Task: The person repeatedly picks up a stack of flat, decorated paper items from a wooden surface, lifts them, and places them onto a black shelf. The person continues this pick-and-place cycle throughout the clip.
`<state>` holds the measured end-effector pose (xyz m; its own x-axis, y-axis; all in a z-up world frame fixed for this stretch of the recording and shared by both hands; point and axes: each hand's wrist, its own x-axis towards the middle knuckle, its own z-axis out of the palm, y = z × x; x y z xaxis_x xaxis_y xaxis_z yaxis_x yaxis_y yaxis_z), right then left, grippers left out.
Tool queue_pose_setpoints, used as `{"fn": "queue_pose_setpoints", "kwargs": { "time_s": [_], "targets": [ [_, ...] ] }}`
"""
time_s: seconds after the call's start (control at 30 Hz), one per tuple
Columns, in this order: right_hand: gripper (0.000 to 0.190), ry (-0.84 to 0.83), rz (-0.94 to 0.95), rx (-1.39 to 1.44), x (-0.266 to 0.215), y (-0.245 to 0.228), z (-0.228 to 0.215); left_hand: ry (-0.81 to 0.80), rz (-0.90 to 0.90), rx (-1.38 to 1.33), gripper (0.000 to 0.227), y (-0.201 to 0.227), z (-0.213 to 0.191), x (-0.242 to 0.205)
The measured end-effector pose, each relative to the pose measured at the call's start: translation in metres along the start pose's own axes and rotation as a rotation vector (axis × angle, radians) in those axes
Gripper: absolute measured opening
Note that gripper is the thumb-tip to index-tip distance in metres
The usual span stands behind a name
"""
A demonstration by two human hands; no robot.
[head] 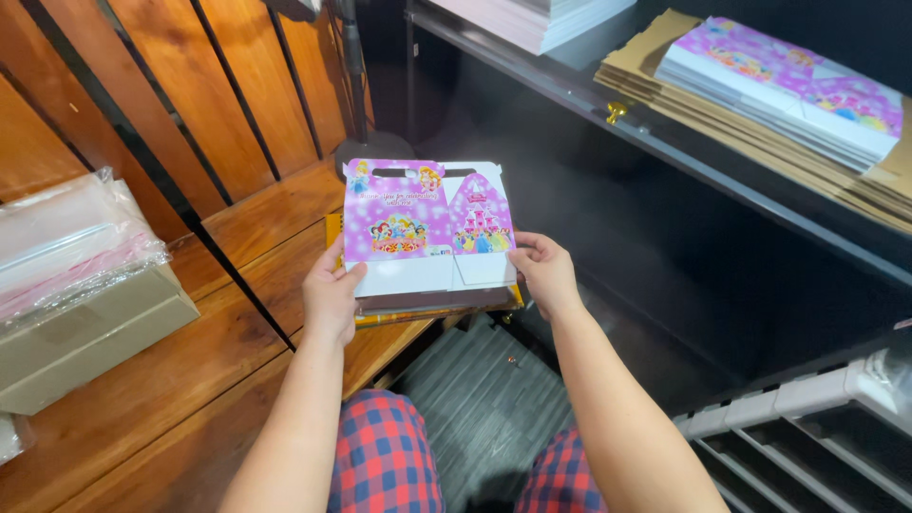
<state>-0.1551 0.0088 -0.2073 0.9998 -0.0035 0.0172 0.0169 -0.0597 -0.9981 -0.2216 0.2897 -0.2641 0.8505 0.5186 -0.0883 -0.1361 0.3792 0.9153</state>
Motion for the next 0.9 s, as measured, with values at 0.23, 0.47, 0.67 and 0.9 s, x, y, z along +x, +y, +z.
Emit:
{"fn": "queue_pose_setpoints", "kwargs": {
  "time_s": [0.23, 0.47, 0.67, 0.9],
  "targets": [
    [0.041, -0.002, -0.052, 0.104, -0.012, -0.045, -0.018, -0.07, 0.052, 0.001, 0.066, 0.036, 0.013, -0.009],
    [0.044, 0.03, -0.166, 0.328, -0.039, -0.126, -0.049, -0.166, 0.162, -0.026, 0.06, 0.087, 0.051, -0.027],
    [0.041, 0.121, -0.283, 0.436, -0.055, -0.177, -0.098, -0.294, 0.333, 0.044, 0.057, 0.138, 0.111, -0.056],
    [0.035, 0.211, -0.356, 0.465, -0.057, -0.22, -0.158, -0.46, 0.715, 0.255, 0.057, 0.164, 0.184, -0.059]
  ]
}}
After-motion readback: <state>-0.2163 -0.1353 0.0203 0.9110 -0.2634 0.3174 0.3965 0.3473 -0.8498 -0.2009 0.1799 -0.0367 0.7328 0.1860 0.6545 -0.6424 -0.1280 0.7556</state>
